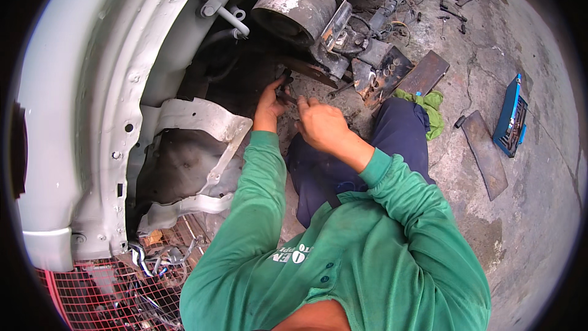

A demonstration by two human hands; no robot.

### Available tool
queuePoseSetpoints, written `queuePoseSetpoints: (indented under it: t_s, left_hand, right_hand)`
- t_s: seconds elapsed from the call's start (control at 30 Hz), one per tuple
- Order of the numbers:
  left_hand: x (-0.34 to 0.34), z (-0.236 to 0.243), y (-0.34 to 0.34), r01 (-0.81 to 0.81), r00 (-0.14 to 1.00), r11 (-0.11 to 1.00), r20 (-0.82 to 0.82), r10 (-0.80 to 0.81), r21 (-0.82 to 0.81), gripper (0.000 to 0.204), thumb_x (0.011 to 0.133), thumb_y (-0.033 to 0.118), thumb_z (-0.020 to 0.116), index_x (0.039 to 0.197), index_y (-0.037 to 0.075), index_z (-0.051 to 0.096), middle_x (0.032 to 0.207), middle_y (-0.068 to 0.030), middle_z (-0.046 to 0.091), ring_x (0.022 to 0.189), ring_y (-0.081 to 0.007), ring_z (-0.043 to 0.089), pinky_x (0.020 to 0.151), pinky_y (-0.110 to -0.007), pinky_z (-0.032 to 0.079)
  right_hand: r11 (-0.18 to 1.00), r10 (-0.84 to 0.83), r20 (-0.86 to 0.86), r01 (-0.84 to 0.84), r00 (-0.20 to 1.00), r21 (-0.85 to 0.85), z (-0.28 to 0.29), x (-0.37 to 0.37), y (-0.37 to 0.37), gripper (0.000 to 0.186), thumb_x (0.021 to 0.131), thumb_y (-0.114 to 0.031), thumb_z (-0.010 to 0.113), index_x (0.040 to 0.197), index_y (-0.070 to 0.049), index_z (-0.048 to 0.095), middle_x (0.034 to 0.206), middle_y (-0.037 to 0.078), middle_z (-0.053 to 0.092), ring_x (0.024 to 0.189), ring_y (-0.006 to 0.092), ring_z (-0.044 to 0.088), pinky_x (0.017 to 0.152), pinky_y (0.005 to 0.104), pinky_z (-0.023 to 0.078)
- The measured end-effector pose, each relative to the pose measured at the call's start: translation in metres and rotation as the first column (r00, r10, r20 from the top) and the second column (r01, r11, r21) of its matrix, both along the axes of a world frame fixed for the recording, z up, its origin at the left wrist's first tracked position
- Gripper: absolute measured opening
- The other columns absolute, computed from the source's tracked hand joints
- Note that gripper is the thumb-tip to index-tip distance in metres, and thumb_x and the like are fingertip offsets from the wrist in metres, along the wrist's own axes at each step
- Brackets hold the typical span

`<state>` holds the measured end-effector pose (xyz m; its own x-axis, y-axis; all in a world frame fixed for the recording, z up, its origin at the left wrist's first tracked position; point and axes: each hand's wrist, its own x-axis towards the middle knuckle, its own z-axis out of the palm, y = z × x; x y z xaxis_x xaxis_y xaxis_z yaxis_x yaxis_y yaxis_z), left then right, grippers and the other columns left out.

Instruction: The person is repairing a vehicle's suspension system. They use a socket wrench to tighten bolts on a metal bracket attached to the vehicle's undercarriage. The person also handles a blue tool case and a green rag during the process.

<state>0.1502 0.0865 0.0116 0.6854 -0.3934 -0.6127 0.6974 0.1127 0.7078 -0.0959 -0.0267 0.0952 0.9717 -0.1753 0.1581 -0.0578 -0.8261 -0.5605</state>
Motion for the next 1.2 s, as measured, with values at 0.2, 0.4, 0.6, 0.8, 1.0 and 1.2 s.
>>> queuePoseSetpoints:
  t_s: [0.2, 0.4, 0.6, 0.8, 1.0, 1.2]
  left_hand:
    - [-0.002, -0.008, -0.007, 0.134, 0.922, 0.989, 0.357, -0.147, 0.060, 0.020, 0.095, 0.022, 0.074, 0.102, 0.004, 0.067, 0.076, -0.0043, 0.063, 0.061, -0.0163, 0.061, 0.055, -0.031, 0.048]
    - [-0.003, -0.001, -0.004, 0.165, 0.658, 0.929, 0.665, -0.354, 0.331, 0.022, 0.098, 0.018, 0.069, 0.107, -0.002, 0.072, 0.070, -0.0035, 0.065, 0.057, -0.0120, 0.059, 0.056, -0.029, 0.047]
    - [-0.015, 0.006, 0.003, -0.045, 0.301, 0.779, 0.751, -0.587, 0.626, 0.036, 0.096, 0.017, 0.067, 0.125, -0.003, 0.068, 0.095, -0.0158, 0.073, 0.086, -0.0259, 0.071, 0.080, -0.037, 0.054]
    - [-0.031, 0.010, -0.026, -0.220, 0.009, 0.711, 0.730, -0.683, 0.668, 0.041, 0.094, 0.015, 0.066, 0.132, -0.001, 0.064, 0.127, -0.0269, 0.066, 0.120, -0.0403, 0.064, 0.099, -0.044, 0.050]
    - [0.012, 0.013, 0.003, 0.120, 0.505, 0.774, 0.633, -0.586, 0.621, 0.032, 0.093, 0.023, 0.073, 0.117, 0.001, 0.071, 0.088, -0.0127, 0.071, 0.072, -0.0209, 0.067, 0.067, -0.035, 0.052]
    - [0.007, 0.013, -0.009, 0.271, 0.725, 0.842, 0.476, -0.498, 0.467, 0.024, 0.092, 0.026, 0.075, 0.096, 0.003, 0.072, 0.073, -0.0030, 0.067, 0.060, -0.0143, 0.059, 0.054, -0.031, 0.044]
  right_hand:
    - [0.994, 0.051, -0.214, -0.069, 0.976, -0.079, -0.046, 0.045, -0.010, 0.031, 0.086, -0.012, 0.059, 0.114, 0.002, 0.064, 0.095, 0.022, 0.074, 0.093, 0.0413, 0.073, 0.079, 0.0502, 0.059]
    - [0.948, -0.172, -0.125, 0.198, 0.977, 0.250, -0.074, 0.045, 0.014, 0.035, 0.094, -0.036, 0.065, 0.107, -0.003, 0.063, 0.089, 0.024, 0.072, 0.085, 0.0450, 0.071, 0.074, 0.0556, 0.056]
    - [0.886, -0.181, -0.107, 0.209, 0.978, 0.413, -0.148, 0.074, 0.022, 0.046, 0.089, -0.044, 0.067, 0.111, -0.004, 0.067, 0.091, 0.023, 0.072, 0.092, 0.0450, 0.069, 0.084, 0.0554, 0.054]
    - [0.870, -0.113, -0.211, 0.199, 0.971, 0.451, -0.202, 0.108, 0.004, 0.047, 0.085, -0.040, 0.068, 0.113, -0.002, 0.072, 0.102, 0.027, 0.072, 0.099, 0.0452, 0.068, 0.089, 0.0523, 0.053]
    - [0.869, 0.122, -0.197, -0.009, 0.973, 0.495, -0.083, 0.069, -0.006, 0.030, 0.083, -0.021, 0.069, 0.102, 0.001, 0.074, 0.106, 0.026, 0.073, 0.104, 0.0426, 0.070, 0.089, 0.0496, 0.056]
    - [0.991, 0.132, -0.242, -0.120, 0.961, 0.064, -0.017, 0.053, -0.016, 0.023, 0.086, -0.014, 0.064, 0.098, 0.004, 0.072, 0.098, 0.026, 0.074, 0.099, 0.0432, 0.071, 0.085, 0.0520, 0.058]
